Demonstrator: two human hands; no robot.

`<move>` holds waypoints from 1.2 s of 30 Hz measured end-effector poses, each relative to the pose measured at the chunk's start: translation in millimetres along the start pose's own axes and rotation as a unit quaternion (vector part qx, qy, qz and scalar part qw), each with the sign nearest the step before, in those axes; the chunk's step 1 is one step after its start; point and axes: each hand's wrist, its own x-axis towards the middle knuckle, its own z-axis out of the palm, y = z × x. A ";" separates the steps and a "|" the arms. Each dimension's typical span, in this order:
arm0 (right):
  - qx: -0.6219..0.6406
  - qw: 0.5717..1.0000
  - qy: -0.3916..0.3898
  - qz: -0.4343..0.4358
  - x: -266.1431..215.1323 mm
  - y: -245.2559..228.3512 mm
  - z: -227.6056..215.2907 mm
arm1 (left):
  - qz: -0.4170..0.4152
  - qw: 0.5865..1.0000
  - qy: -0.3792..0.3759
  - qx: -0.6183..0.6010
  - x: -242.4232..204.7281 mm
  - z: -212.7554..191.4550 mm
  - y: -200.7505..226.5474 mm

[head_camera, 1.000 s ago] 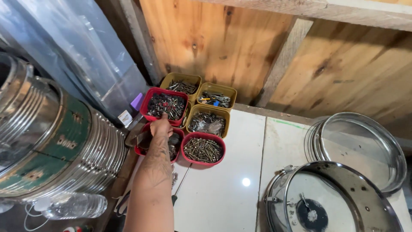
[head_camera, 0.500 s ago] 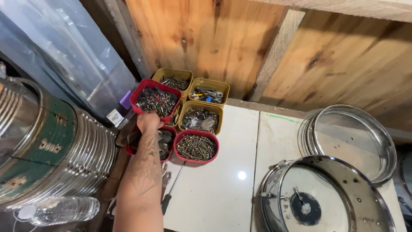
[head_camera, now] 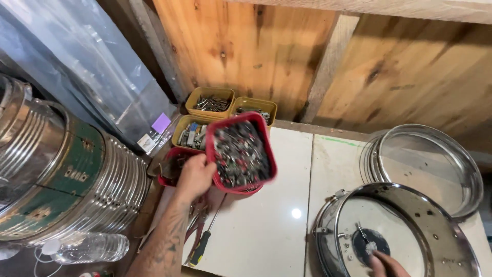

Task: The person works at a cluttered workbench, using pliers to manipulate a small metal hinge or latch. They then handle a large metal pot lid, placing it on the table and moving it aside. The person also sorts through several small plastic containers filled with screws and hardware.

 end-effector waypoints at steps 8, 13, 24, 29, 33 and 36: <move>0.430 0.781 -0.449 0.066 -52.3 -110.8 58.4 | 0.032 0.976 -0.216 -0.002 -89.7 28.5 44.0; 0.455 0.762 -0.449 0.104 -76.8 -119.5 52.2 | 0.022 0.959 -0.278 0.053 -128.6 11.9 86.7; 0.445 0.782 -0.411 0.146 -83.1 -93.7 62.7 | 0.326 0.892 -0.275 0.150 -154.6 14.7 138.2; 0.479 0.752 -0.448 0.071 -82.4 -83.5 67.5 | 0.335 0.826 -0.354 0.284 -149.5 47.9 149.4; 0.471 0.765 -0.436 0.052 -79.4 -79.5 66.7 | 0.347 0.818 -0.334 0.314 -147.3 63.6 145.4; 0.496 0.743 -0.441 0.084 -88.7 -89.0 62.3 | 0.417 0.813 -0.278 0.297 -146.5 67.9 128.9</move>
